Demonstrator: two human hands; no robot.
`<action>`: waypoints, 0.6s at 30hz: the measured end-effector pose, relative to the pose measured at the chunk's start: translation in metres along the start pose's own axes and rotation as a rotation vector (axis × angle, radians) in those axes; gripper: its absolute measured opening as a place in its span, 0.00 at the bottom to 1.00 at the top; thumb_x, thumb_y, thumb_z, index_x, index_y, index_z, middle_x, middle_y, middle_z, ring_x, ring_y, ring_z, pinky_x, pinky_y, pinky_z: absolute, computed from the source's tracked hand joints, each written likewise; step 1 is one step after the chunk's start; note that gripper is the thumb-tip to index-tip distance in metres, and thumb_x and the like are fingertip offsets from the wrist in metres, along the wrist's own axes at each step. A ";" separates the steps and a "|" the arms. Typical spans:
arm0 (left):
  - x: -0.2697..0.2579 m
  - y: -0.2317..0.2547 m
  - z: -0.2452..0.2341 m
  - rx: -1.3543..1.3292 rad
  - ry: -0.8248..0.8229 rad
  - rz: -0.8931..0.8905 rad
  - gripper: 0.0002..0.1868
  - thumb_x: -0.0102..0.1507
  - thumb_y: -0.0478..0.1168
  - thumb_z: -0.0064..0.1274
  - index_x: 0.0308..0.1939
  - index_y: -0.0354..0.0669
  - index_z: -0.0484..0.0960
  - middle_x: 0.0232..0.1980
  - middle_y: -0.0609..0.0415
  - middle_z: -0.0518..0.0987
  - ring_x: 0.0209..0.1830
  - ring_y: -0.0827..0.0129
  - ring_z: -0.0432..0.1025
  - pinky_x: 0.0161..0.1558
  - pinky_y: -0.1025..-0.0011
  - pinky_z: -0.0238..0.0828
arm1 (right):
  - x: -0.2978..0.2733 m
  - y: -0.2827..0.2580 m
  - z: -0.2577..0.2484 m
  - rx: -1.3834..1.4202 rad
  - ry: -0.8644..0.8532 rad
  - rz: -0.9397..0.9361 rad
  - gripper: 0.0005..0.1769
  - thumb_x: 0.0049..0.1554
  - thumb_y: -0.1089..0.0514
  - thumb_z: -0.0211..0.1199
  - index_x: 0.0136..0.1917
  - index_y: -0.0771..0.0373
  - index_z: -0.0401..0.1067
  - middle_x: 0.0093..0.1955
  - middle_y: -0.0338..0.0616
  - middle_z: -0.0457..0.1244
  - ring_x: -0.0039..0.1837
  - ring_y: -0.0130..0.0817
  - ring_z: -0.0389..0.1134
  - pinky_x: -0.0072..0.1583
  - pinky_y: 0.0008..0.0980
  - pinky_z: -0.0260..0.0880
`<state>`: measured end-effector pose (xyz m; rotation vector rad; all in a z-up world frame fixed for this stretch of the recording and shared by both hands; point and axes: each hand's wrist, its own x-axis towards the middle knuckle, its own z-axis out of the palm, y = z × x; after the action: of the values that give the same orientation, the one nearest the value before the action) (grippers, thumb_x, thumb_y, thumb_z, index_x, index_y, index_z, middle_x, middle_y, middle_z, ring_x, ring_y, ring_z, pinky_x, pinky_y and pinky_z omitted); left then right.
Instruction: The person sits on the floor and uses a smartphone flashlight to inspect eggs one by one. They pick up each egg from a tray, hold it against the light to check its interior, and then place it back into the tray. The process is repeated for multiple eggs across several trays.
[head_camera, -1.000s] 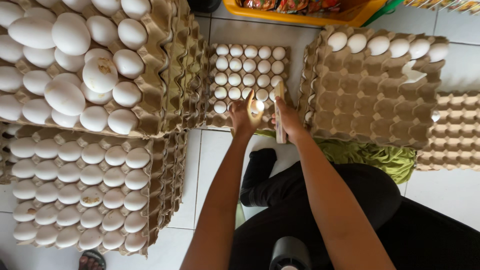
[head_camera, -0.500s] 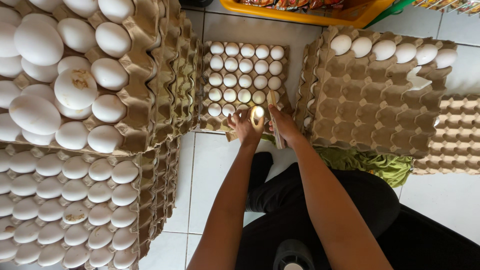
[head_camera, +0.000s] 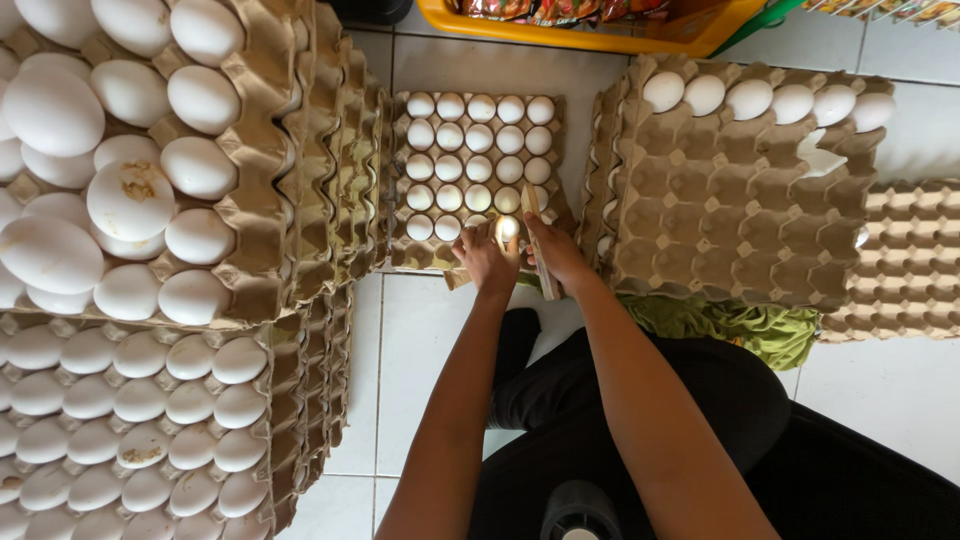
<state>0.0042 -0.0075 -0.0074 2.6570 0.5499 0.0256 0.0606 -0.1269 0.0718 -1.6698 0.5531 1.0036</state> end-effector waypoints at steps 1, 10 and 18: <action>0.000 0.002 0.000 -0.014 0.005 -0.006 0.26 0.61 0.54 0.62 0.59 0.47 0.82 0.60 0.58 0.78 0.67 0.60 0.63 0.69 0.49 0.51 | 0.001 0.000 -0.001 -0.002 -0.001 -0.002 0.46 0.55 0.23 0.52 0.66 0.64 0.69 0.44 0.42 0.64 0.45 0.33 0.66 0.47 0.35 0.69; -0.007 0.022 -0.022 -0.109 0.020 -0.279 0.34 0.50 0.44 0.67 0.60 0.41 0.80 0.60 0.49 0.79 0.67 0.52 0.62 0.64 0.44 0.57 | -0.012 -0.010 0.003 0.042 -0.026 -0.008 0.43 0.55 0.23 0.53 0.62 0.62 0.71 0.41 0.39 0.61 0.41 0.31 0.64 0.46 0.35 0.69; -0.001 0.062 -0.165 -0.518 0.357 -0.203 0.21 0.62 0.38 0.61 0.60 0.39 0.82 0.55 0.49 0.81 0.55 0.51 0.64 0.57 0.47 0.59 | -0.078 -0.057 -0.011 0.249 -0.087 -0.032 0.41 0.55 0.24 0.57 0.60 0.63 0.70 0.40 0.40 0.61 0.40 0.31 0.65 0.42 0.35 0.68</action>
<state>0.0096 0.0075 0.1684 2.0884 0.7997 0.5176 0.0661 -0.1278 0.1693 -1.4046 0.5677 0.9394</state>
